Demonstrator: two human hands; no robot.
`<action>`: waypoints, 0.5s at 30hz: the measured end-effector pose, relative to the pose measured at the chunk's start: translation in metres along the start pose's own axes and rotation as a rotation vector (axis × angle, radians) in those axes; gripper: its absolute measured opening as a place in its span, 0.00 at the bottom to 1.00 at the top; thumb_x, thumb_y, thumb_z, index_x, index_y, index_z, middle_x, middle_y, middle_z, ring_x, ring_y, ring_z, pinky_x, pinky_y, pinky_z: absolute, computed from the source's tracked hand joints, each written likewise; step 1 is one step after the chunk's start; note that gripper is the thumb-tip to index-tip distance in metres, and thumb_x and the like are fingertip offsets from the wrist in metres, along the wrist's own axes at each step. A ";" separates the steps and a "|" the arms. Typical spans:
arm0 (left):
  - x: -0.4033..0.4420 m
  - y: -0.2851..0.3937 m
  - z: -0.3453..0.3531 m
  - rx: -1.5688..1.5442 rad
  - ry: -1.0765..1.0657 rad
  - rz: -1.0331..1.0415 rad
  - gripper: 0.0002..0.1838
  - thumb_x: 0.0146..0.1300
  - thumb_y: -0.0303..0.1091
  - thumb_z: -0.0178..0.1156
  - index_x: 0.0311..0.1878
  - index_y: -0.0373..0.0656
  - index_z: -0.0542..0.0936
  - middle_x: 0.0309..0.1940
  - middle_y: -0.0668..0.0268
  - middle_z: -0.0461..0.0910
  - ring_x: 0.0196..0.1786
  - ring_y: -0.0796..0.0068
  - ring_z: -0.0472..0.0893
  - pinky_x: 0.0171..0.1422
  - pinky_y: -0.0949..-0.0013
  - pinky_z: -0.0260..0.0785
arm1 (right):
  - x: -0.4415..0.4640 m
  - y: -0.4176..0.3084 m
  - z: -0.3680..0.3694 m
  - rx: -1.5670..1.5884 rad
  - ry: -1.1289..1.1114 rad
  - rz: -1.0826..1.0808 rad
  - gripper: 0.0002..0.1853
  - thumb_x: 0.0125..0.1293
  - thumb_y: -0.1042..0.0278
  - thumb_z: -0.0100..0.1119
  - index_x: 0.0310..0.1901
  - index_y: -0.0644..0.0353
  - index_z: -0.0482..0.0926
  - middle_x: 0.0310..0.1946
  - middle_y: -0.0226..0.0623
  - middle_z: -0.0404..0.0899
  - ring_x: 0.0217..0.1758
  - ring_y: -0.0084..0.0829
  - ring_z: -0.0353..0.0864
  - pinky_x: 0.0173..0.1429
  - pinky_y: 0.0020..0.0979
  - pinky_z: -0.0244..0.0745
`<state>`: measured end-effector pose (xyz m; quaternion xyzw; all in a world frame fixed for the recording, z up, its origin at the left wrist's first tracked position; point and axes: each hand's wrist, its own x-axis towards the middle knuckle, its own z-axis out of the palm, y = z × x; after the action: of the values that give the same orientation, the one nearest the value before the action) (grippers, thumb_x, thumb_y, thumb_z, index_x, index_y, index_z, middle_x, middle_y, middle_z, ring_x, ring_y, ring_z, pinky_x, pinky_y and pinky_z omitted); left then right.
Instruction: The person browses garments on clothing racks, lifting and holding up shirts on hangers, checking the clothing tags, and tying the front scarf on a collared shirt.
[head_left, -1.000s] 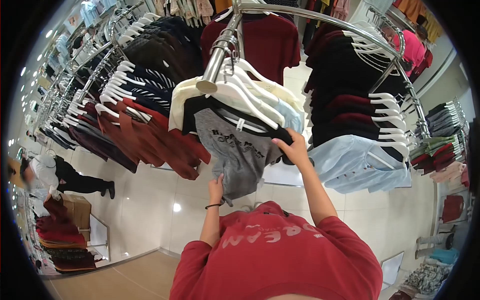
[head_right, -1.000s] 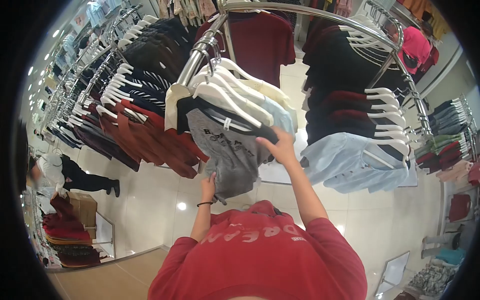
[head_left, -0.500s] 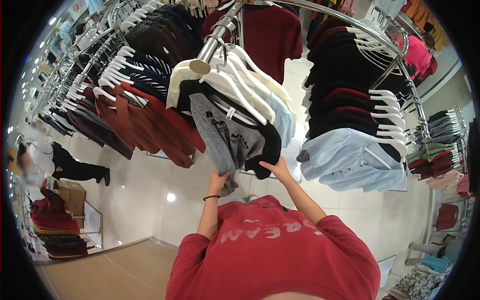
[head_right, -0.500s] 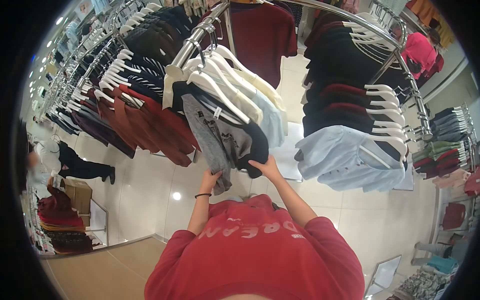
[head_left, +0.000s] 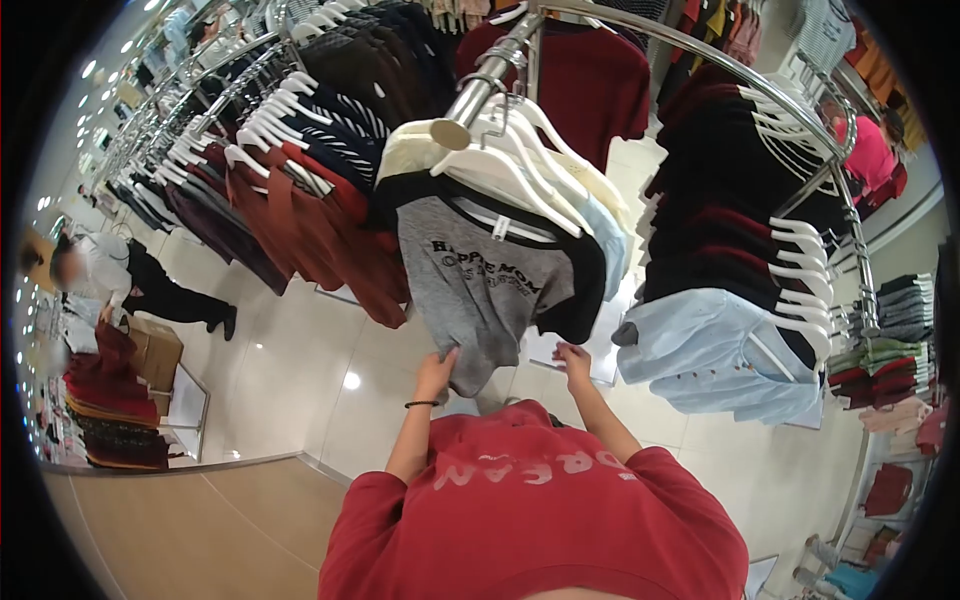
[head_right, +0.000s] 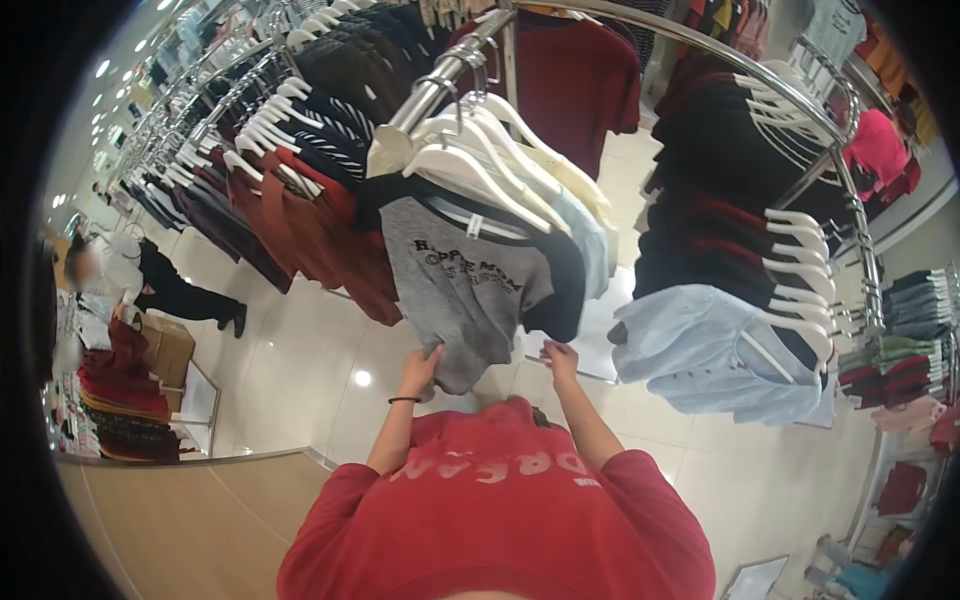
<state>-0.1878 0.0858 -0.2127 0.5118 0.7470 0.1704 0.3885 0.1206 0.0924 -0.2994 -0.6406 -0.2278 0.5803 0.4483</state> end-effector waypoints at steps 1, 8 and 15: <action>-0.001 -0.002 0.001 0.039 -0.022 0.025 0.34 0.58 0.59 0.56 0.33 0.27 0.76 0.31 0.41 0.78 0.39 0.44 0.79 0.42 0.55 0.68 | -0.002 0.005 0.001 0.012 -0.030 0.086 0.14 0.57 0.57 0.62 0.39 0.58 0.78 0.31 0.32 0.80 0.33 0.27 0.79 0.35 0.30 0.71; 0.034 -0.045 -0.008 -0.177 0.041 0.193 0.28 0.57 0.50 0.61 0.47 0.31 0.74 0.41 0.48 0.78 0.43 0.57 0.79 0.48 0.60 0.70 | -0.015 0.037 0.033 -0.088 -0.271 0.291 0.11 0.59 0.61 0.58 0.39 0.58 0.77 0.30 0.33 0.79 0.31 0.28 0.79 0.34 0.30 0.71; 0.088 0.000 -0.116 -0.465 0.611 0.394 0.23 0.57 0.35 0.64 0.51 0.35 0.70 0.46 0.57 0.73 0.47 0.63 0.74 0.53 0.63 0.67 | -0.020 0.022 0.093 -0.106 -0.299 0.261 0.10 0.61 0.62 0.56 0.39 0.59 0.77 0.29 0.33 0.79 0.30 0.28 0.79 0.32 0.29 0.72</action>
<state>-0.2912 0.1816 -0.1742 0.4696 0.6574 0.5490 0.2144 0.0230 0.0942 -0.3003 -0.5942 -0.2372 0.7093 0.2959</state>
